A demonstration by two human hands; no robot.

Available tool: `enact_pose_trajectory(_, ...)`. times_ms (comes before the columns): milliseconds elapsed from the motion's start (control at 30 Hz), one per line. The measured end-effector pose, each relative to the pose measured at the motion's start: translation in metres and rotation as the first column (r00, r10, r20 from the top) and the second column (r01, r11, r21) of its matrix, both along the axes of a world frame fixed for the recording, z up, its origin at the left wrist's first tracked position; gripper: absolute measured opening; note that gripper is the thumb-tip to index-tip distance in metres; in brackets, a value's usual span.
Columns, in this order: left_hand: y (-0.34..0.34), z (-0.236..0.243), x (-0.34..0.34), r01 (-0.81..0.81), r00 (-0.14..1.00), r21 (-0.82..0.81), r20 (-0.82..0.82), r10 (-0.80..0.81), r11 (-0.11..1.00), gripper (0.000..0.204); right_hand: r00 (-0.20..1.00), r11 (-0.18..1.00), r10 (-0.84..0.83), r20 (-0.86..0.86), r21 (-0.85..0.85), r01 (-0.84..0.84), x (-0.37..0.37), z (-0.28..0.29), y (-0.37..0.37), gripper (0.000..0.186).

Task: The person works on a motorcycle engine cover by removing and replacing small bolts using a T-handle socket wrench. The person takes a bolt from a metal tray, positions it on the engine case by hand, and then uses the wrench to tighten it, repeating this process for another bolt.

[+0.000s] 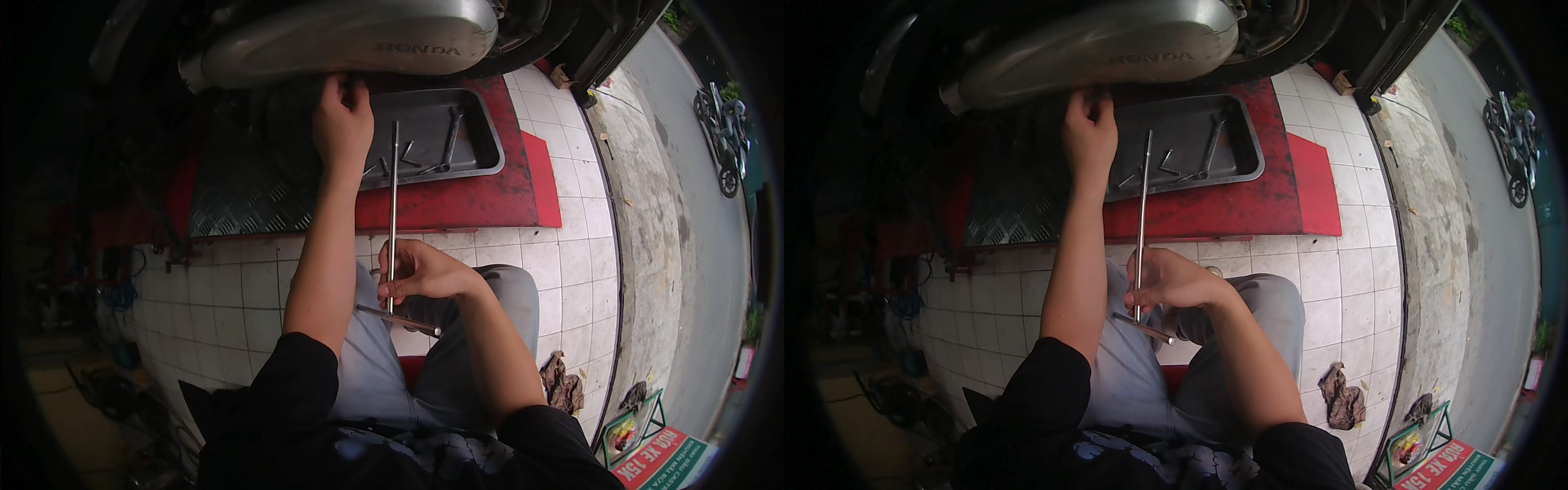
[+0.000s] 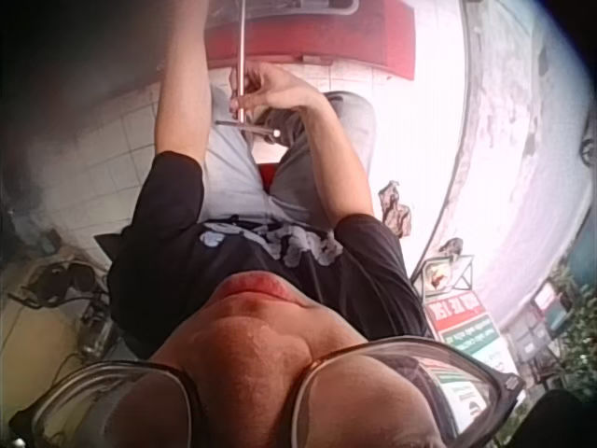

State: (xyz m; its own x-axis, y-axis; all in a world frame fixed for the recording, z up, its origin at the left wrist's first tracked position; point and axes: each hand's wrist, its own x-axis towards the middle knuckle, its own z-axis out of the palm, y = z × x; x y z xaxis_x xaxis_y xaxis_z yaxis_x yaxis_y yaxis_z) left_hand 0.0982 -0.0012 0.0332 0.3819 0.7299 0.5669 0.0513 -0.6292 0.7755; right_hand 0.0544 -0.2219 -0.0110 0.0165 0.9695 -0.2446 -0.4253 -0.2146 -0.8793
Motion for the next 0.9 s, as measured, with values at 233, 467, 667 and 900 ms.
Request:
enact_pose_trajectory(233,-0.008,0.009,-0.003,-0.055,0.988,0.014,-0.143,0.057,0.998,0.027,0.999,1.000,0.022,0.025,0.005,-0.022,0.001,-0.006,0.001,0.028)
enact_pose_trajectory(467,0.003,0.004,-0.002,0.100,0.990,-0.313,-0.065,-0.127,0.945,0.033,0.999,1.000,0.026,0.026,0.000,-0.026,0.000,-0.005,0.000,0.026)
enact_pose_trajectory(667,0.003,-0.003,0.003,0.056,0.998,-0.102,0.017,-0.054,0.993,0.031,0.999,0.999,0.032,0.036,-0.007,-0.032,-0.001,-0.004,0.001,0.026)
enact_pose_trajectory(900,-0.012,0.010,0.000,0.005,0.998,-0.076,-0.069,-0.010,0.997,0.028,0.996,0.998,0.057,0.069,-0.029,-0.055,0.001,-0.007,0.001,0.026)
